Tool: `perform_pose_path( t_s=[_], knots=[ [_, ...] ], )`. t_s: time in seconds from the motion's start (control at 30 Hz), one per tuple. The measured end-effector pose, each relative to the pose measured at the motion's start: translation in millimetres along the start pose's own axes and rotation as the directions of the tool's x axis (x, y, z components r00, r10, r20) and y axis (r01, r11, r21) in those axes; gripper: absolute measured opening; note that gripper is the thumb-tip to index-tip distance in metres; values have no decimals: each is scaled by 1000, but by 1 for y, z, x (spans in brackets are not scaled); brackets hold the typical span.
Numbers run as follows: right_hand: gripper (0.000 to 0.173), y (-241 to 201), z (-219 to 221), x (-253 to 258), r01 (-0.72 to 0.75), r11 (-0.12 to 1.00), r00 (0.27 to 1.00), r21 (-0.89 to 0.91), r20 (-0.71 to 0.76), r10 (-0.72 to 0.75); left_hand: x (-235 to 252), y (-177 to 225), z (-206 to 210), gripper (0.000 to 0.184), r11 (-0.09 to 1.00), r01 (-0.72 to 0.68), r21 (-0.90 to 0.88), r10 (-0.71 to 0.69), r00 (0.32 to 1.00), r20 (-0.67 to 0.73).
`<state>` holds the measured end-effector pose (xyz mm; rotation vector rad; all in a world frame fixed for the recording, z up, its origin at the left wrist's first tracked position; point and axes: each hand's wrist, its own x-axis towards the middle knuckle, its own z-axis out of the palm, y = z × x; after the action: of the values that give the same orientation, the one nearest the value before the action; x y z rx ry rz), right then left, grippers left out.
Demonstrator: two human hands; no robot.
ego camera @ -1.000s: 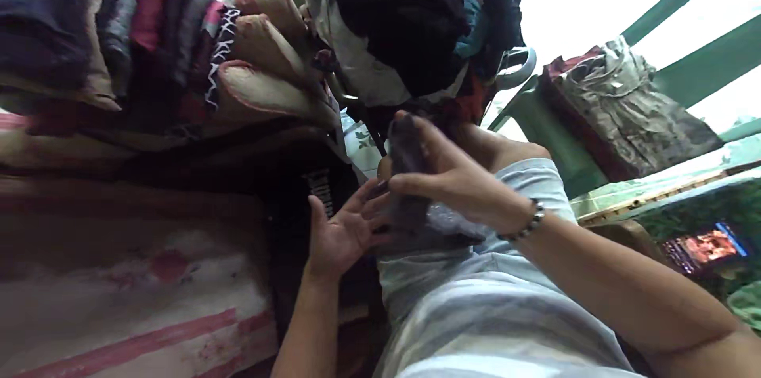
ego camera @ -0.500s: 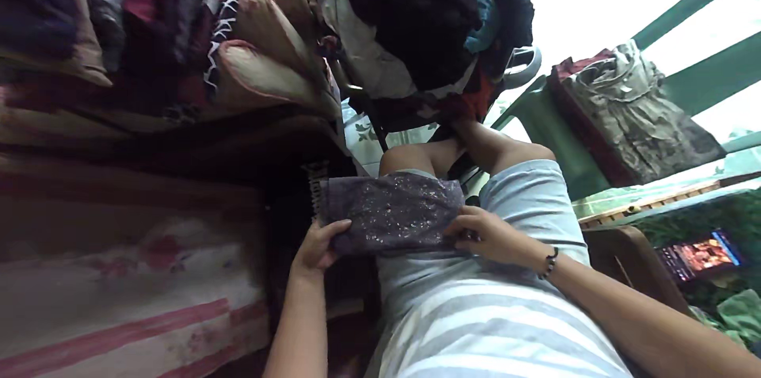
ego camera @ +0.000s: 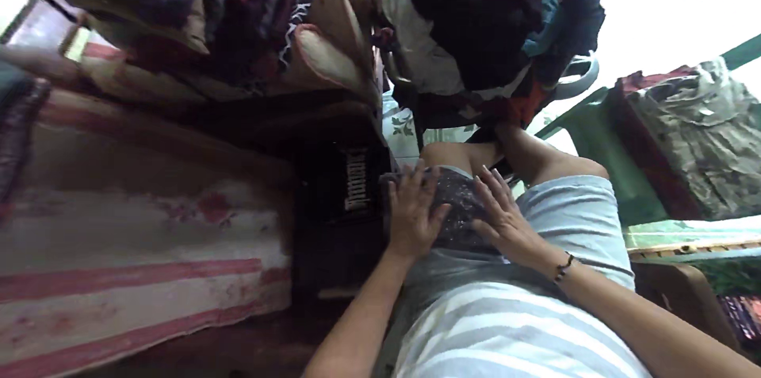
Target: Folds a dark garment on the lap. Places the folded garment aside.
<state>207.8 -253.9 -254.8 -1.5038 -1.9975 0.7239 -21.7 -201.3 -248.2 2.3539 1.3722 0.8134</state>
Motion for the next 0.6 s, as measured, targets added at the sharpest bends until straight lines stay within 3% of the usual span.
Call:
perform_pose_path(
  t_s=[0.13,0.27,0.33,0.4,0.47,0.53,0.6],
  knots=[
    [85,40,36,1,-168,972,974,167,177,138,3,-2,28,67,980,198,-26,-187,953,237],
    [83,38,35,3,-205,946,967,251,203,156,2,-8,26,67,970,218,-112,-183,949,256],
    [80,36,32,-1,-269,884,960,382,178,216,0,-11,26,67,961,223,-165,-178,951,252],
    [79,31,19,-5,-437,698,895,567,195,402,-3,-13,23,69,937,238,-256,-174,953,249],
    [71,32,7,-6,-545,390,747,742,220,627,-4,-14,14,68,835,289,-468,-187,949,253],
    [52,35,-2,-5,-562,189,672,805,310,673,-4,-15,3,63,667,308,-678,-239,951,196],
    [43,31,-10,-5,-587,112,668,802,402,626,-1,-16,-12,55,618,303,-725,-312,942,127]
  ],
)
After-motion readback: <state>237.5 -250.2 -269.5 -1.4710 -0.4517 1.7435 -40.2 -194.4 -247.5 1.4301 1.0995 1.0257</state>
